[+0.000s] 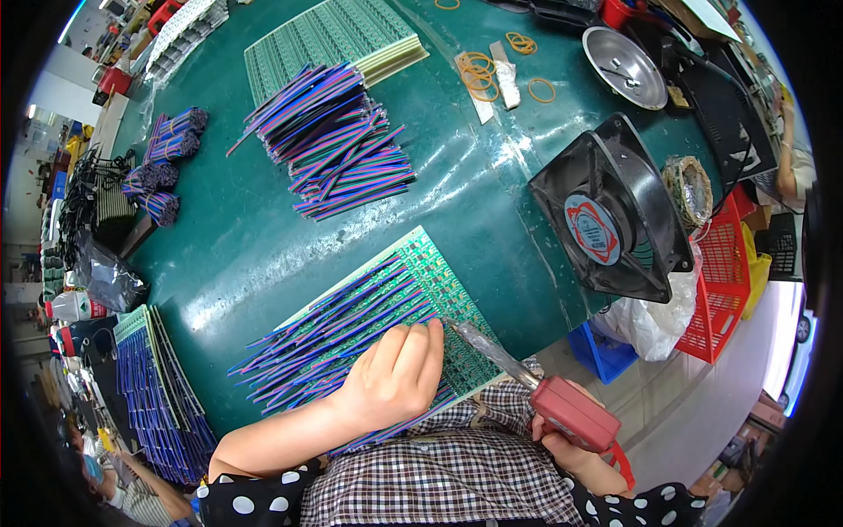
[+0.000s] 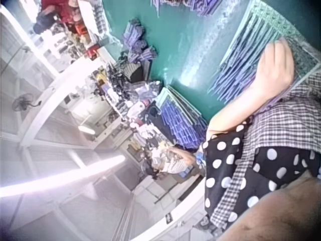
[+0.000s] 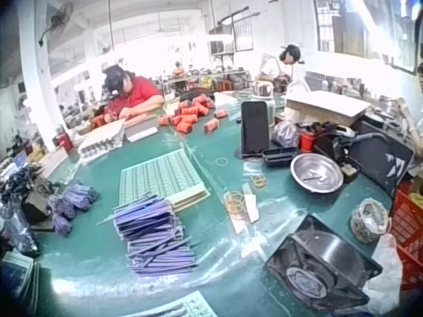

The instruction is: The person inserts wires into a circuit board and secures the components with a soldering iron.

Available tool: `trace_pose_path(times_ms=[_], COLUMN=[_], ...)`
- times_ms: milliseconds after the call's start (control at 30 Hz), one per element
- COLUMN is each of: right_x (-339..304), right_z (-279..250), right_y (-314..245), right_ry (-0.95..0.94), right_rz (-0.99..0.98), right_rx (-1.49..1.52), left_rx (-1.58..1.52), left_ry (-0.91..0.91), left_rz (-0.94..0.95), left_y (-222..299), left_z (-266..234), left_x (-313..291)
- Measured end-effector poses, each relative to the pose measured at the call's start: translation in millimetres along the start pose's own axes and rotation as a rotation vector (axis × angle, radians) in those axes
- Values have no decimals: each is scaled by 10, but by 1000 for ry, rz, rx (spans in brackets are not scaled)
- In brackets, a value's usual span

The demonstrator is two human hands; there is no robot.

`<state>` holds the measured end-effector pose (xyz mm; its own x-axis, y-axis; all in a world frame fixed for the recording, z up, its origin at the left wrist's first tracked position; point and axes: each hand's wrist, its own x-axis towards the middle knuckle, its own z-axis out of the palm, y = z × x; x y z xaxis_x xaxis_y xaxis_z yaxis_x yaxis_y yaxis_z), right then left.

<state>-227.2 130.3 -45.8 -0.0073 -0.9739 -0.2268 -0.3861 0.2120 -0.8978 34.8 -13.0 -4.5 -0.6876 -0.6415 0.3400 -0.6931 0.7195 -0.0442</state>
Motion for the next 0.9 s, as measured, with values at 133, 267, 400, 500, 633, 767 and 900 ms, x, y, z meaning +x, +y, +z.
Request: trace_pose_path(times_ms=[133, 267, 400, 500, 633, 767, 900], right_x=[103, 44, 45, 38, 131, 257, 187], right_z=[-48, -77, -114, -106, -26, -52, -103], right_y=[-117, -81, -50, -89, -159, -196, -149], right_ry=[-37, -56, -75, -75, 13, 3, -97], right_rz=[-4, -23, -68, -27, -7, -409, -318], right_rx=[91, 45, 32, -48, 92, -149, 10], left_rx=[17, 26, 27, 23, 41, 58, 114], left_ry=[-4, -13, -9, 0, -3, -26, -3], left_rz=[3, 8, 2, 3, 7, 14, 60], left_y=[-5, -2, 10, 9, 18, 27, 30], left_z=[-4, -10, -2, 7, 19, 2, 21], left_x=[6, 10, 6, 1, -1, 19, 26])
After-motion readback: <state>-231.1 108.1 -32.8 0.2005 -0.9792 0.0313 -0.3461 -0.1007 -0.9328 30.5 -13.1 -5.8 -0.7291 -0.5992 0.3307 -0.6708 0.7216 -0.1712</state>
